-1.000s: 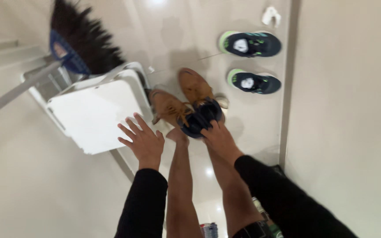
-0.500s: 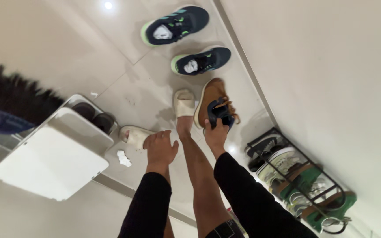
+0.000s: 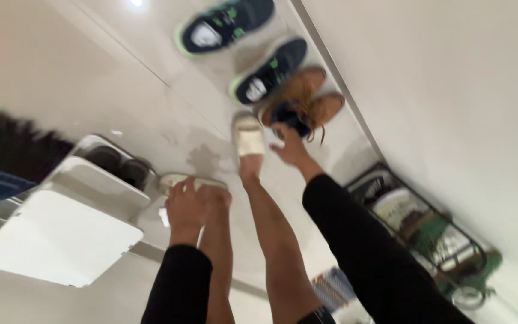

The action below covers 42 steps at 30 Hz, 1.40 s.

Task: The person disassembles a white plastic stool by removing its legs and frame components. They place the parts on the floor and a nearby brown stool, handling the pieces one at a time without using tools.

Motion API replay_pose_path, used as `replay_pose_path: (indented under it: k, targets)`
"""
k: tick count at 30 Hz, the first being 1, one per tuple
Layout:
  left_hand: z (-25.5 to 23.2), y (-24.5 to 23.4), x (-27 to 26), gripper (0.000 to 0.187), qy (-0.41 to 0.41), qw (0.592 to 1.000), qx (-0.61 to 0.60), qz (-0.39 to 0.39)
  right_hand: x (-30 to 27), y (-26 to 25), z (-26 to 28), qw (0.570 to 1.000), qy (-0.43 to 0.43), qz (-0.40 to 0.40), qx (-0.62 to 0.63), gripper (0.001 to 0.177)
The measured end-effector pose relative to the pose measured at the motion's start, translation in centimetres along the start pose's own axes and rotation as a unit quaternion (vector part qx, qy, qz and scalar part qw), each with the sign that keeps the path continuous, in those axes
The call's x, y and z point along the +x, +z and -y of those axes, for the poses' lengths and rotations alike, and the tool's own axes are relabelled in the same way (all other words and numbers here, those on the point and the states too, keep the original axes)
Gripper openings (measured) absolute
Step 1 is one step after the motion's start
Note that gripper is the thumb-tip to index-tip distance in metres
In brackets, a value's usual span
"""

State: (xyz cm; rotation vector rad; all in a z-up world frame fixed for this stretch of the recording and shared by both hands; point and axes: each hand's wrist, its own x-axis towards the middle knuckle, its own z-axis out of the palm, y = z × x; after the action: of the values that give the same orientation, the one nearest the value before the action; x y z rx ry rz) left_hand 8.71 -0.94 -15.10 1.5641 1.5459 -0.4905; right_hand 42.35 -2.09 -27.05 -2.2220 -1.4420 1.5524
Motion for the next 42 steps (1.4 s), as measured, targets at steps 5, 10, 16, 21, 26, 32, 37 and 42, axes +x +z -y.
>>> replay_pose_path:
  k: [5, 10, 16, 21, 26, 32, 37, 42]
  targets:
    - [7.7, -2.1, -3.7, 0.067, -0.143, 0.969, -0.002, -0.2, -1.0, 5.6, 8.4, 0.955, -0.112, 0.14, -0.234, 0.047]
    - [13.6, -3.9, -5.9, 0.091, -0.264, 0.944, -0.056, -0.189, -0.1, 16.6, 14.0, 0.829, -0.359, 0.149, -0.402, 0.045]
    - [16.4, -3.1, -5.3, 0.103, -0.27, 0.923, -0.185, -0.204, 5.3, 29.7, 20.8, 0.627, -0.512, 0.159, -0.565, 0.06]
    - [16.6, -2.1, -5.2, 0.094, -0.268, 0.917, -0.187, -0.228, 8.7, 35.5, 23.1, 0.541, -0.537, 0.17, -0.625, 0.053]
    - [16.7, -2.0, -4.6, 0.093, -0.277, 0.922, -0.145, -0.227, 10.0, 39.4, 21.3, 0.551, -0.538, 0.142, -0.622, 0.039]
    - [17.3, -2.0, -4.8, 0.096, -0.279, 0.924, -0.168, -0.2, 10.1, 36.3, 18.8, 0.654, -0.56, 0.143, -0.489, 0.012]
    - [17.0, -2.3, -4.8, 0.101, -0.256, 0.931, -0.137, -0.223, 8.7, 25.8, 18.4, 0.69, -0.595, 0.138, -0.389, 0.009]
    - [16.5, -3.0, -5.7, 0.104, -0.255, 0.928, -0.192, -0.194, 2.6, 16.4, 18.5, 0.714, -0.568, 0.171, -0.372, 0.024]
